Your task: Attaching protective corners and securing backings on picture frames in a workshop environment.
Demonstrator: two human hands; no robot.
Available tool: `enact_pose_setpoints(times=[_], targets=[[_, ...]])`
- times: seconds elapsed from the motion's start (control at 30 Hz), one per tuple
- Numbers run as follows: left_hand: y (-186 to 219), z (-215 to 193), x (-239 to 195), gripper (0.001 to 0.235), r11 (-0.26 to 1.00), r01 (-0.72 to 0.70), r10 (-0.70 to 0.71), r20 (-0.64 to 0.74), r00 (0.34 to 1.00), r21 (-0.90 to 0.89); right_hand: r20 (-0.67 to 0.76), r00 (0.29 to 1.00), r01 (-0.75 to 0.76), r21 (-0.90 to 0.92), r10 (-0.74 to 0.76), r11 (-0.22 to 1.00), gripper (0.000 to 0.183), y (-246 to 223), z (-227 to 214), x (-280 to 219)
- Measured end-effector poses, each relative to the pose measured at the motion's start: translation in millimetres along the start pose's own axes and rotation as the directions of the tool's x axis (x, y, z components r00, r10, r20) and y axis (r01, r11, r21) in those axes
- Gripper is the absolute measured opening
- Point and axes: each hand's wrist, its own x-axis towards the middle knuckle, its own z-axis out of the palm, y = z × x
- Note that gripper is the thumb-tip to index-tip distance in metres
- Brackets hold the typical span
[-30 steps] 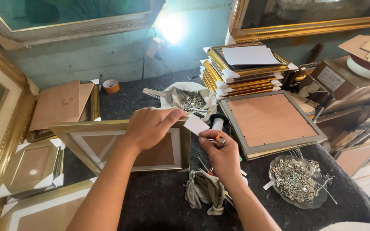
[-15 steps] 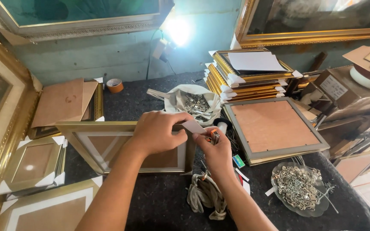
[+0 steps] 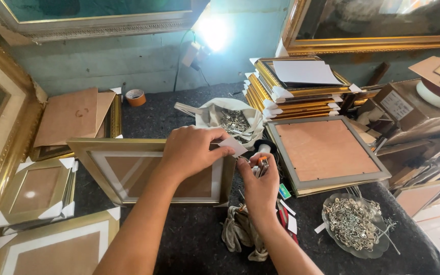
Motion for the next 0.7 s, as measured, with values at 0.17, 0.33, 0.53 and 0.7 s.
enact_pose_setpoints(times=[0.17, 0.33, 0.53, 0.7], targets=[[-8, 10, 6, 0.027, 0.999, -0.016, 0.017, -0.016, 1.000, 0.038, 0.100, 0.948, 0.317, -0.244, -0.301, 0.917, 0.030, 4, 1, -21], [-11, 13, 5, 0.035, 0.995, -0.060, 0.064, -0.049, 0.997, 0.085, 0.235, 0.872, 0.487, -0.311, -0.430, 0.816, 0.049, 10, 5, -29], [-8, 14, 1, 0.033, 0.993, -0.075, 0.079, -0.038, 0.996, 0.087, 0.197, 0.910, 0.405, -0.222, -0.365, 0.887, 0.053, 4, 10, -33], [-6, 13, -6, 0.034, 0.992, -0.100, 0.104, -0.047, 0.994, 0.081, 0.095, 0.989, 0.122, -0.093, -0.113, 0.988, 0.032, -10, 12, -23]])
